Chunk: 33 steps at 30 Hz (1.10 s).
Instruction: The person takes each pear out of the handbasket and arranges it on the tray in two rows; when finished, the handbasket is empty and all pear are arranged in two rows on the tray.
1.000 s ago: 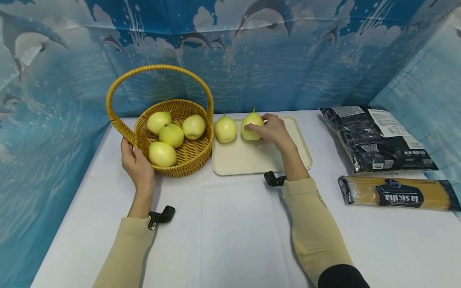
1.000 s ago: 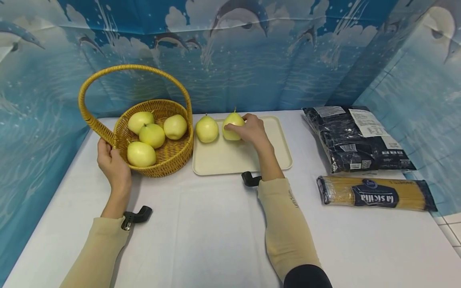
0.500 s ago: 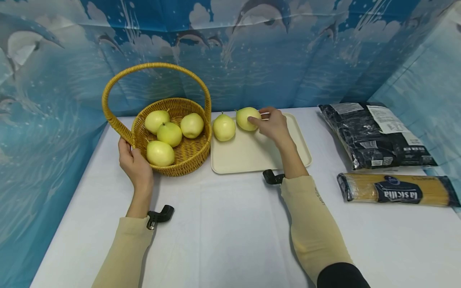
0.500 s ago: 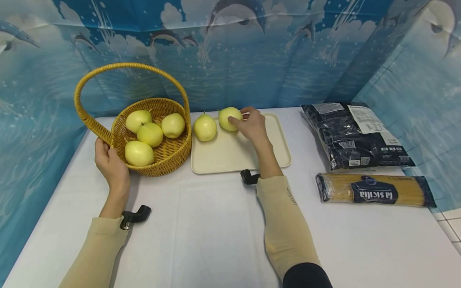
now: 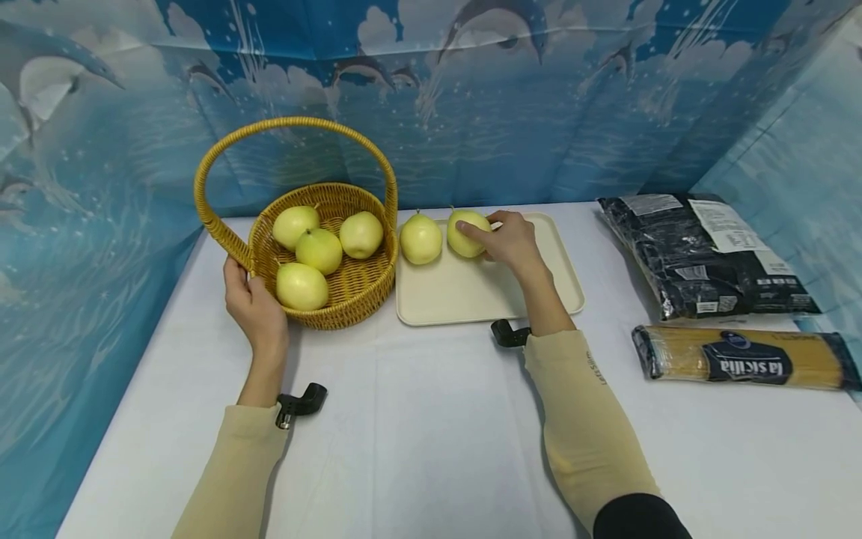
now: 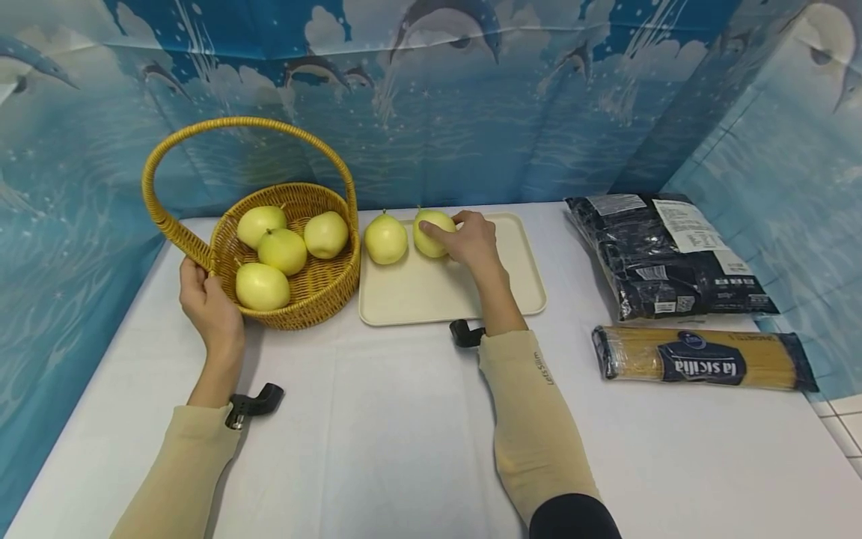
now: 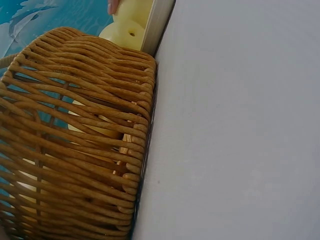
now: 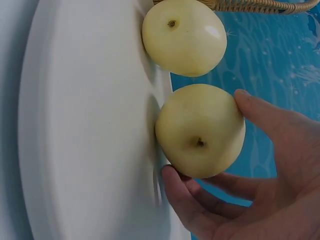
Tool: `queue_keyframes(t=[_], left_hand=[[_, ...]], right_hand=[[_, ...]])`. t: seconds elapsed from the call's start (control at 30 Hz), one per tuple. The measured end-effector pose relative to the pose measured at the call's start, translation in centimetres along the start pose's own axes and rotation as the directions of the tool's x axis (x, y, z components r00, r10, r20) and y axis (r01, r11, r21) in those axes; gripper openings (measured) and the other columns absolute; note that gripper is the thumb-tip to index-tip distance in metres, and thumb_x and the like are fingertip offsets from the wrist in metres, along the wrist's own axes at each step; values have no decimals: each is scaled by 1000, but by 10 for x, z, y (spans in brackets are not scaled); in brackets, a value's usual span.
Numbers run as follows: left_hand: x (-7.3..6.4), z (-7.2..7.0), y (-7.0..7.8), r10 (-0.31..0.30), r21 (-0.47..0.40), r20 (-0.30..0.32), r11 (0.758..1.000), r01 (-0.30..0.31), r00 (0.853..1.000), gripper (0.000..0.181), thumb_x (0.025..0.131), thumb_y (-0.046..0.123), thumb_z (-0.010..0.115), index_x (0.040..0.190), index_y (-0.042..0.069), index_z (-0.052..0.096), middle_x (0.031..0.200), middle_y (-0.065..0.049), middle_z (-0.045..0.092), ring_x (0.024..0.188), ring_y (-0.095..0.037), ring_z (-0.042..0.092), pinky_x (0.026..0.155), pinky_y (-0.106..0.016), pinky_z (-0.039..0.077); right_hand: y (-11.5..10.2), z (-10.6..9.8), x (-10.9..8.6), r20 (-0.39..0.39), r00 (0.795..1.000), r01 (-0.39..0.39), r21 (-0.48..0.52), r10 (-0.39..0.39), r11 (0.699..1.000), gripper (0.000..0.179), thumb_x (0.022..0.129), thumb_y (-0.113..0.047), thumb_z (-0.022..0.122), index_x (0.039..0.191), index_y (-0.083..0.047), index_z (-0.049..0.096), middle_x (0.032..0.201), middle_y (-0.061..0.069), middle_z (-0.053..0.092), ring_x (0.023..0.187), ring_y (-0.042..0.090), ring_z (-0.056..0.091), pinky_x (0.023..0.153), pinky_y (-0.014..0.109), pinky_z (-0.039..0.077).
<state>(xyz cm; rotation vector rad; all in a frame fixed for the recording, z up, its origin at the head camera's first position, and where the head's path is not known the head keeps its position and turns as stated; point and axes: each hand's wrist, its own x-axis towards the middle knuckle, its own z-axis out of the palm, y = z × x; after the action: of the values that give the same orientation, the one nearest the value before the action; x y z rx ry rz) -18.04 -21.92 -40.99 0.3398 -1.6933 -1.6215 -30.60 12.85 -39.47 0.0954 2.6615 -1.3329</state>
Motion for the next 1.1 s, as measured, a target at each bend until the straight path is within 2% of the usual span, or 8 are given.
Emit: queue_keyframes(t=[0.13,0.17,0.23,0.4,0.57,0.77,0.97,1.1], left_hand=[[-1,2,1,-13,-10,-2,1000,13,1000,53,101,-4,30,147,6,56,153,-16,57,146,-22,49,122,-35,37],[-1,2,1,-10,-8,0,1000,10,1000,53,101,-4,30,146,5,56,153,-16,57,145,-23,49,121,-36,37],[-2,1,2,-2,-5,5,1000,2,1000,52,101,-5,31,146,3,56,152,-17,58,145,-24,50,120,-39,39],[-2,0,5,5,11,9,1000,-5,1000,50,100,-7,32,144,-2,55,150,-18,59,143,-26,51,118,-41,41],[-2,-1,7,10,17,12,1000,-10,1000,49,100,-7,32,144,-5,54,149,-19,59,143,-27,51,118,-42,41],[-1,-1,6,3,19,7,1000,-3,1000,49,101,-7,32,144,-5,54,149,-19,59,142,-26,52,117,-42,41],[-2,-1,6,6,10,6,1000,-6,1000,49,101,-8,32,144,-5,54,148,-20,60,141,-27,52,116,-40,41],[-2,-1,6,12,7,4,1000,-12,1000,49,100,-8,32,144,-5,55,147,-21,60,139,-28,53,114,-38,42]], right_hand=[[-1,-2,-3,19,999,-48,8,48,999,91,89,-70,69,145,1,57,152,28,50,103,36,75,91,41,56],[-2,-2,-4,21,998,-56,1,56,998,92,89,-71,68,145,1,57,150,27,52,94,34,77,91,41,56],[-2,-3,-5,25,998,-65,-14,66,998,93,89,-72,66,147,0,56,150,27,53,92,32,77,92,41,55],[-4,-4,-5,33,996,-81,-33,82,996,96,91,-74,62,154,-3,50,158,27,44,103,34,73,97,45,53],[-7,-5,-5,44,994,-104,-13,105,994,95,92,-73,62,157,-5,47,157,23,45,113,33,68,99,45,54],[-12,-10,-6,61,991,-117,-24,118,993,95,93,-69,64,158,-4,41,158,22,48,112,36,73,104,49,51],[-16,-15,-11,19,998,-57,39,56,998,91,93,-66,67,154,-2,46,150,20,56,123,36,65,106,49,51],[-22,-19,-16,-54,998,26,113,-20,993,86,93,-63,69,151,-1,51,150,18,57,135,34,55,110,49,48]])
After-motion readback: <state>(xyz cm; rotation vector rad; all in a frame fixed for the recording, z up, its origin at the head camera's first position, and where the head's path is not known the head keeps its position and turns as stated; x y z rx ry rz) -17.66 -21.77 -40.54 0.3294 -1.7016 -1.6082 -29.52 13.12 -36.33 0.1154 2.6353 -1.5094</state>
